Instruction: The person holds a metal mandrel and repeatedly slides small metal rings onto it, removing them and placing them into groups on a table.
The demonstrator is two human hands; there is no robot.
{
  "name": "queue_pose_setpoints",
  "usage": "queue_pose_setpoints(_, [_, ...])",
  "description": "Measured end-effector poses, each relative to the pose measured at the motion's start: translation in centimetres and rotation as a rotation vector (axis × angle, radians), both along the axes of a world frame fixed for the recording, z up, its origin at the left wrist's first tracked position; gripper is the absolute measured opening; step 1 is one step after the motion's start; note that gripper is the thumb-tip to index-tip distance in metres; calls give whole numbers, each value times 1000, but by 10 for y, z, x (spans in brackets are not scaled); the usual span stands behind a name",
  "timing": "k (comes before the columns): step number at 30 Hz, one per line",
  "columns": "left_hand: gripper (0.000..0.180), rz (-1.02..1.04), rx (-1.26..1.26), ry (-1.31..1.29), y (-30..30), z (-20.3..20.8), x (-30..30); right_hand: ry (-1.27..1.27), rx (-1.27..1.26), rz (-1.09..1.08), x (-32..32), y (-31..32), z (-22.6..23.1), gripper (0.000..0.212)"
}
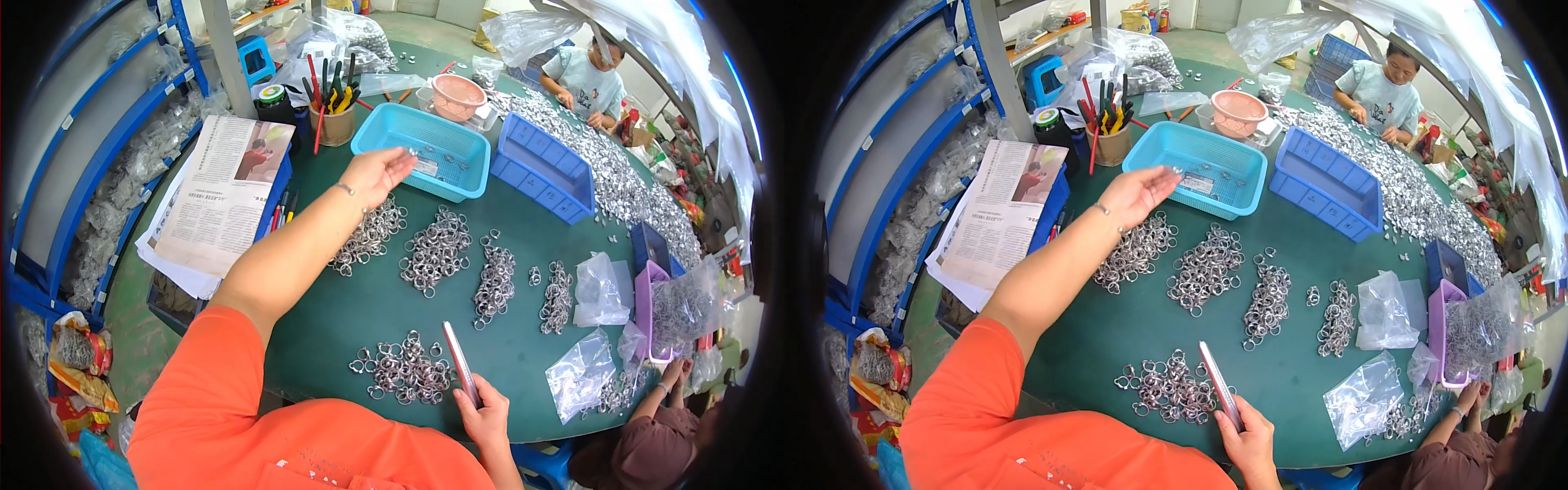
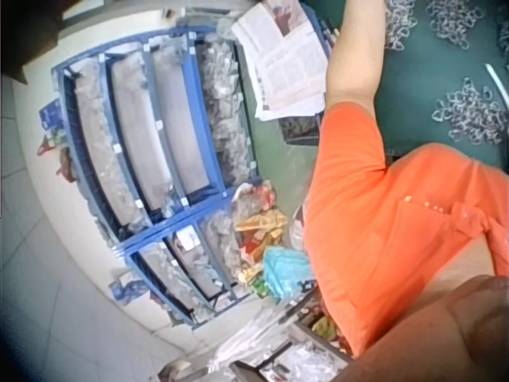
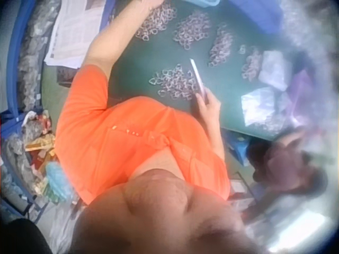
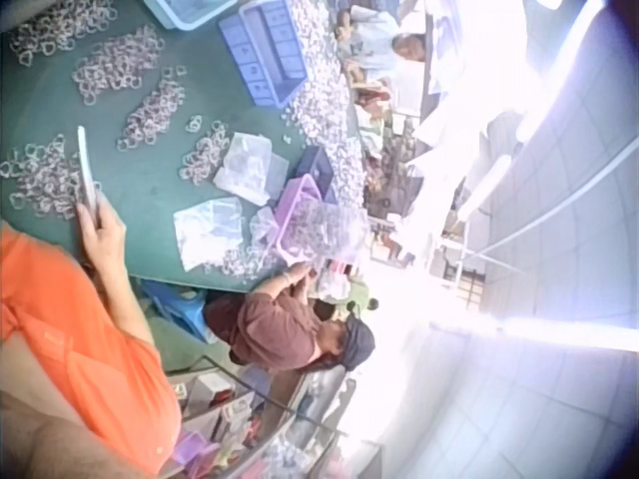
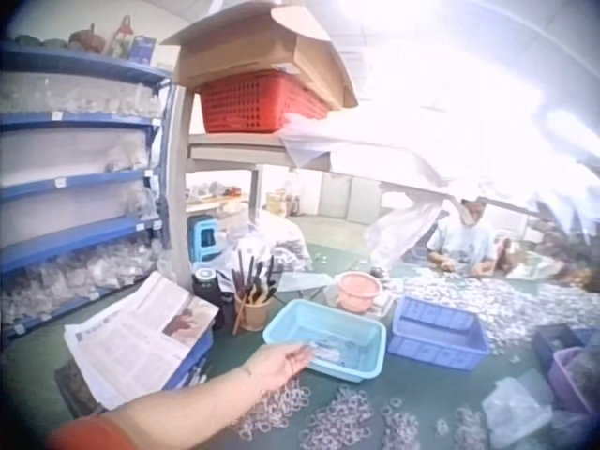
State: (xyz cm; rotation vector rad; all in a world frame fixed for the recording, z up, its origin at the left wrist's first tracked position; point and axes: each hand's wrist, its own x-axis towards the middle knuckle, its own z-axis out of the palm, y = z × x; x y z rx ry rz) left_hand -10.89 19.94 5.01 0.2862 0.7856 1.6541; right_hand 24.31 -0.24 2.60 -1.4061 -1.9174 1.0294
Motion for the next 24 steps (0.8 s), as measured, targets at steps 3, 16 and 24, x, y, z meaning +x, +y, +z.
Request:
queue_pose_setpoints(3, [25,-14,-47,33,5,0,-2,-24,-6,-51,11,-3,-5,28])
queue_pose_setpoints(16, [12,-519,305,1665,-155,-54,93,516,-204,-240,-18,37,2,27])
queue_pose_setpoints(24, [9,-299,250,1376,-187,-39,115,542,-383,-93,-37,26,-4,40])
